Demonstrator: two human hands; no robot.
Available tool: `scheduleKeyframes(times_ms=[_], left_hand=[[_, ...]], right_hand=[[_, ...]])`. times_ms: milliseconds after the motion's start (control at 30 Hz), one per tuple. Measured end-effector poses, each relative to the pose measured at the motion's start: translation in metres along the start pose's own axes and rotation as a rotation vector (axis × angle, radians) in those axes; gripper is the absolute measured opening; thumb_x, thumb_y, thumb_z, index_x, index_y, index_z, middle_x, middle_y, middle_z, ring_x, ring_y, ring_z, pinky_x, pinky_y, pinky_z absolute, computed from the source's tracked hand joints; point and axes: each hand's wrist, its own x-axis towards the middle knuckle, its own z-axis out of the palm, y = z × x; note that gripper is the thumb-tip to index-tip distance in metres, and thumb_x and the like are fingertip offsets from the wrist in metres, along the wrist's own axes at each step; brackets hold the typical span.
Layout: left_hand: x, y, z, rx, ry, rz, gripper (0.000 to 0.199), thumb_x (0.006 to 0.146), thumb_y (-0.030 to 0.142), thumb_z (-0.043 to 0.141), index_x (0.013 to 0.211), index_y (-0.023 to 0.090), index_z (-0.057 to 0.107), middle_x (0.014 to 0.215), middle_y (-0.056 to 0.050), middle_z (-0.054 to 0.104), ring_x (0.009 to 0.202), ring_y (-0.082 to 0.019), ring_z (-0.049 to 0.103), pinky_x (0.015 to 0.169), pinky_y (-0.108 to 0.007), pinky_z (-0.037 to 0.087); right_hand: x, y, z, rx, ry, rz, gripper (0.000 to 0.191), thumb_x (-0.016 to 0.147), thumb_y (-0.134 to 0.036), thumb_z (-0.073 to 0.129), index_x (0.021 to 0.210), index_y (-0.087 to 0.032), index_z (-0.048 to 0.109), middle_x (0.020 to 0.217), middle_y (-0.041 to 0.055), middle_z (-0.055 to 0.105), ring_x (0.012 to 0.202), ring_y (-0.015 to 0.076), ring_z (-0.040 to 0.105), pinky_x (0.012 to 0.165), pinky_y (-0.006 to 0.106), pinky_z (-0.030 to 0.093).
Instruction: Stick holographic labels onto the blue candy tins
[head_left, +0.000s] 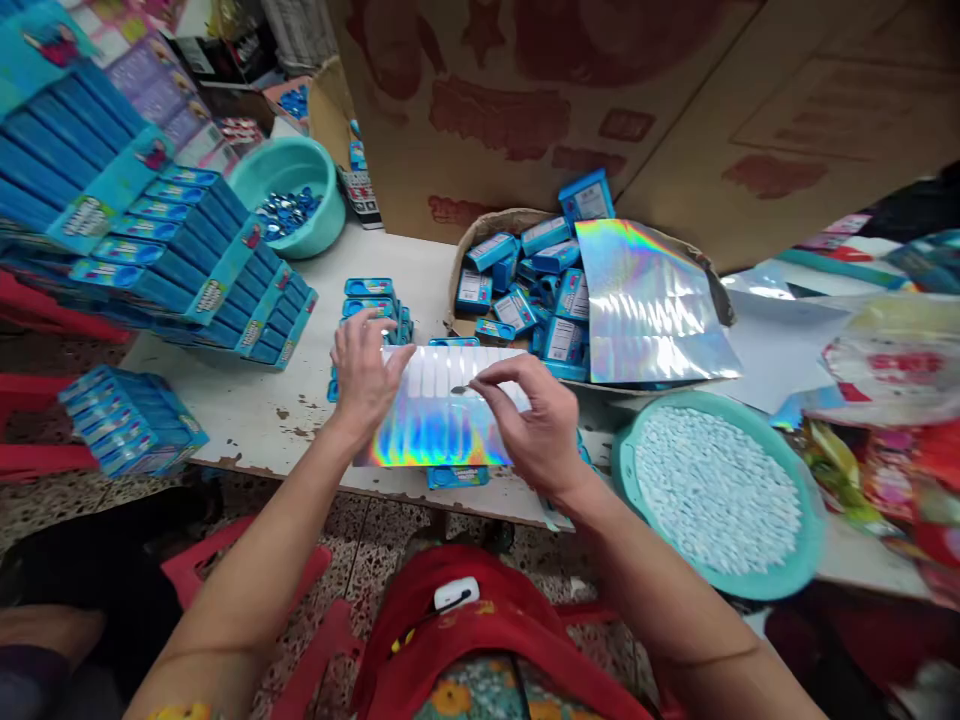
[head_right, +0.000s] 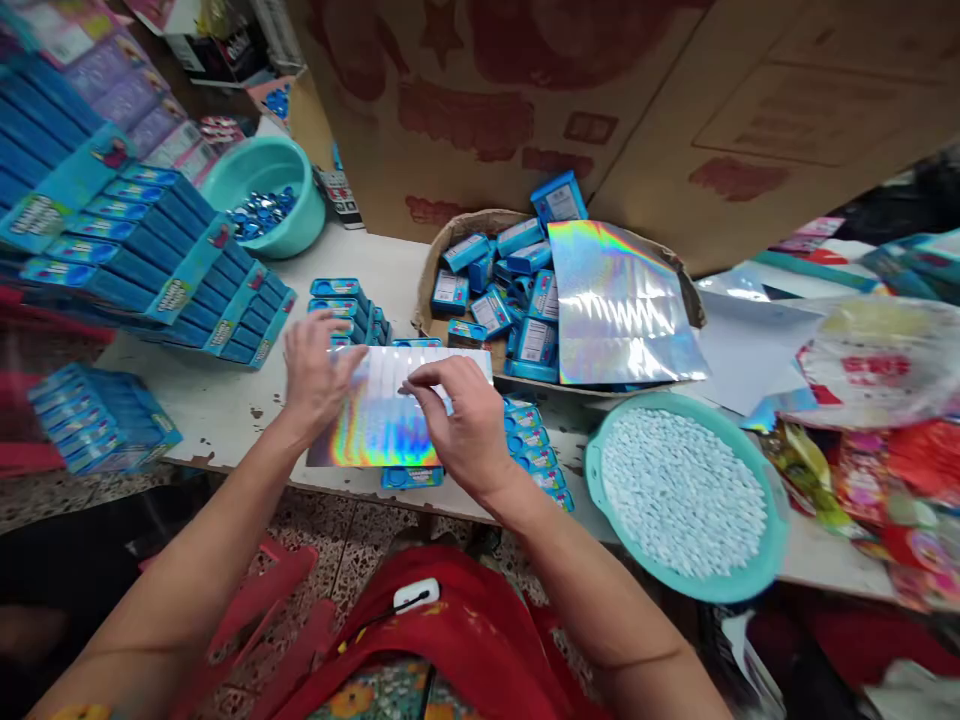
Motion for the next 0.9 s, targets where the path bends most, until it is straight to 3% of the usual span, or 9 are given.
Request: scheduleKeyframes(times_ms=[67, 133, 200, 267, 400, 500, 567, 733, 900], left_hand=[[-0.023, 0.042, -0.005, -0.268, -0.085, 0.057, 0.044, 0.082, 0.042, 0.054, 0.119, 0.020, 0.049, 0.128, -0.011, 0.049, 0.119, -0.025, 0.044, 0.095, -0.041, 0.040], [-0.052, 0.083, 0.000, -0.472, -0.355, 0.069, 0.036, 0.083, 0.041, 0.052, 0.113, 0.021, 0.052, 0.111, -0.007, 0.059, 0.101, -0.020, 0.055, 0.084, -0.032, 0.046], [-0.081, 0.114, 0.019, -0.569, -0.600, -0.006, 0.020, 0.087, 0.035, 0.046, 0.095, 0.021, 0.058, 0.084, -0.001, 0.064, 0.077, -0.014, 0.058, 0.071, -0.026, 0.046], [-0.107, 0.129, 0.048, -0.588, -0.716, -0.112, 0.020, 0.088, 0.031, 0.042, 0.081, 0.020, 0.057, 0.068, 0.002, 0.059, 0.064, -0.011, 0.053, 0.064, -0.024, 0.043], [-0.140, 0.129, 0.100, -0.655, -0.671, -0.285, 0.016, 0.084, 0.029, 0.048, 0.094, 0.019, 0.056, 0.086, -0.002, 0.061, 0.076, -0.013, 0.057, 0.069, -0.025, 0.045], [-0.149, 0.129, 0.120, -0.869, -0.644, -0.363, 0.062, 0.072, 0.029, 0.066, 0.128, 0.025, 0.039, 0.130, -0.010, 0.048, 0.109, -0.019, 0.053, 0.078, -0.028, 0.048], [-0.151, 0.133, 0.129, -1.014, -0.686, -0.379, 0.084, 0.063, 0.029, 0.076, 0.134, 0.029, 0.032, 0.141, -0.010, 0.038, 0.120, -0.023, 0.047, 0.082, -0.029, 0.048], [-0.154, 0.140, 0.151, -1.119, -0.936, -0.570, 0.034, 0.069, 0.036, 0.069, 0.095, 0.015, 0.059, 0.086, -0.006, 0.065, 0.077, -0.016, 0.062, 0.059, -0.023, 0.048], [-0.157, 0.125, 0.162, -1.139, -0.871, -0.770, 0.024, 0.071, 0.024, 0.061, 0.092, 0.013, 0.062, 0.079, -0.005, 0.067, 0.066, -0.011, 0.063, 0.059, -0.022, 0.050]], right_hand=[[-0.012, -0.007, -0.034, 0.042, 0.017, 0.113, 0.004, 0.084, -0.021, 0.059, 0.080, -0.021, 0.060, 0.077, -0.0013, 0.062, 0.074, 0.0126, 0.057, 0.071, 0.027, 0.044], [-0.033, -0.005, -0.063, 0.075, 0.015, 0.246, 0.004, 0.082, -0.022, 0.060, 0.078, -0.021, 0.061, 0.075, -0.0019, 0.061, 0.072, 0.0120, 0.057, 0.069, 0.027, 0.045], [-0.059, 0.004, -0.085, 0.099, 0.030, 0.387, 0.005, 0.081, -0.025, 0.062, 0.078, -0.021, 0.061, 0.075, -0.0020, 0.061, 0.071, 0.0120, 0.057, 0.068, 0.026, 0.045], [-0.087, 0.021, -0.098, 0.139, 0.068, 0.533, 0.008, 0.079, -0.028, 0.064, 0.079, -0.020, 0.061, 0.075, -0.0015, 0.063, 0.071, 0.0126, 0.058, 0.068, 0.026, 0.046], [-0.132, 0.057, -0.110, 0.274, 0.159, 0.754, 0.016, 0.077, -0.034, 0.066, 0.079, -0.019, 0.060, 0.073, -0.0004, 0.064, 0.070, 0.0148, 0.061, 0.068, 0.028, 0.047], [-0.150, 0.072, -0.114, 0.324, 0.170, 0.811, 0.019, 0.076, -0.036, 0.067, 0.079, -0.019, 0.060, 0.074, 0.0001, 0.065, 0.070, 0.0156, 0.061, 0.068, 0.029, 0.047], [-0.157, 0.078, -0.115, 0.340, 0.148, 0.813, 0.019, 0.076, -0.037, 0.066, 0.080, -0.019, 0.060, 0.074, 0.0002, 0.065, 0.069, 0.0158, 0.061, 0.068, 0.029, 0.048], [-0.168, 0.094, -0.107, 0.295, 0.164, 0.819, 0.019, 0.074, -0.036, 0.066, 0.078, -0.018, 0.061, 0.073, 0.0003, 0.064, 0.069, 0.0153, 0.059, 0.067, 0.029, 0.047], [-0.174, 0.112, -0.090, 0.321, 0.187, 0.870, 0.020, 0.074, -0.037, 0.066, 0.078, -0.018, 0.060, 0.073, 0.0005, 0.064, 0.068, 0.0153, 0.060, 0.067, 0.029, 0.047]])
